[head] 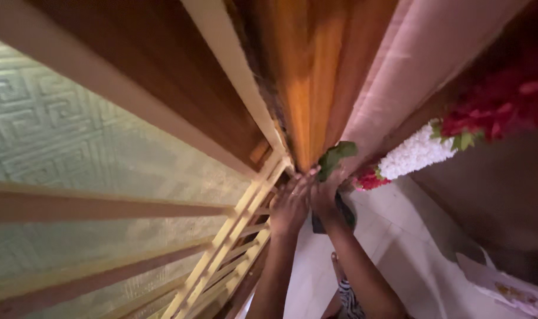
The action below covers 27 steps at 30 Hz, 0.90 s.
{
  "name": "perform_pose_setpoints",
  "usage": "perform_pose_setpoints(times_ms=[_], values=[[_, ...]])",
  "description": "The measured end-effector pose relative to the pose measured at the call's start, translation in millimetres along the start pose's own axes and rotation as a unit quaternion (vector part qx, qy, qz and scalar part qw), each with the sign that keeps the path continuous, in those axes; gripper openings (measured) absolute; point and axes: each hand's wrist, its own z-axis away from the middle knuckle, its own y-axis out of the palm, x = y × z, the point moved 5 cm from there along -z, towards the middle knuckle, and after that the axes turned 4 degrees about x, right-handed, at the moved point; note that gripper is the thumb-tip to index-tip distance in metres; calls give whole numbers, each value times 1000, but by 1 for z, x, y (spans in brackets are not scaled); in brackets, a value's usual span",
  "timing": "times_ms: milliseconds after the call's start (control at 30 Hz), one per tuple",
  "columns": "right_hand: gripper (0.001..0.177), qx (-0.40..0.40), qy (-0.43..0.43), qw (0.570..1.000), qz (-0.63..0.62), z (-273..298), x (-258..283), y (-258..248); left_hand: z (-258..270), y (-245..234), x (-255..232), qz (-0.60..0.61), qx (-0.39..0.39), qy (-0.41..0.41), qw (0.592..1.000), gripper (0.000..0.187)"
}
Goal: The person cleans a wooden window frame with metal grilles using a spray bottle and a green cloth. They spray the frame and wipe it thoroughly, focusing on the vertical and horizontal bars as well as the decorative elements.
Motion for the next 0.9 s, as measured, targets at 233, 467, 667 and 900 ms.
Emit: perform_pose_setpoints(times_ms=[233, 467, 667, 900], values=[[56, 30, -29, 999, 25, 18, 12, 14, 9, -11, 2, -29, 86, 2, 996, 70], [54, 58, -109, 992, -22, 26, 77, -25, 14, -10, -2, -64, 93, -4, 994, 71], [55, 3, 68, 996, -49, 20, 12, 22, 55, 28, 3, -285, 101, -4, 953, 72], [55, 18, 154, 970, -189, 58, -9, 53, 105, 3, -9, 121, 100, -99, 983, 74]])
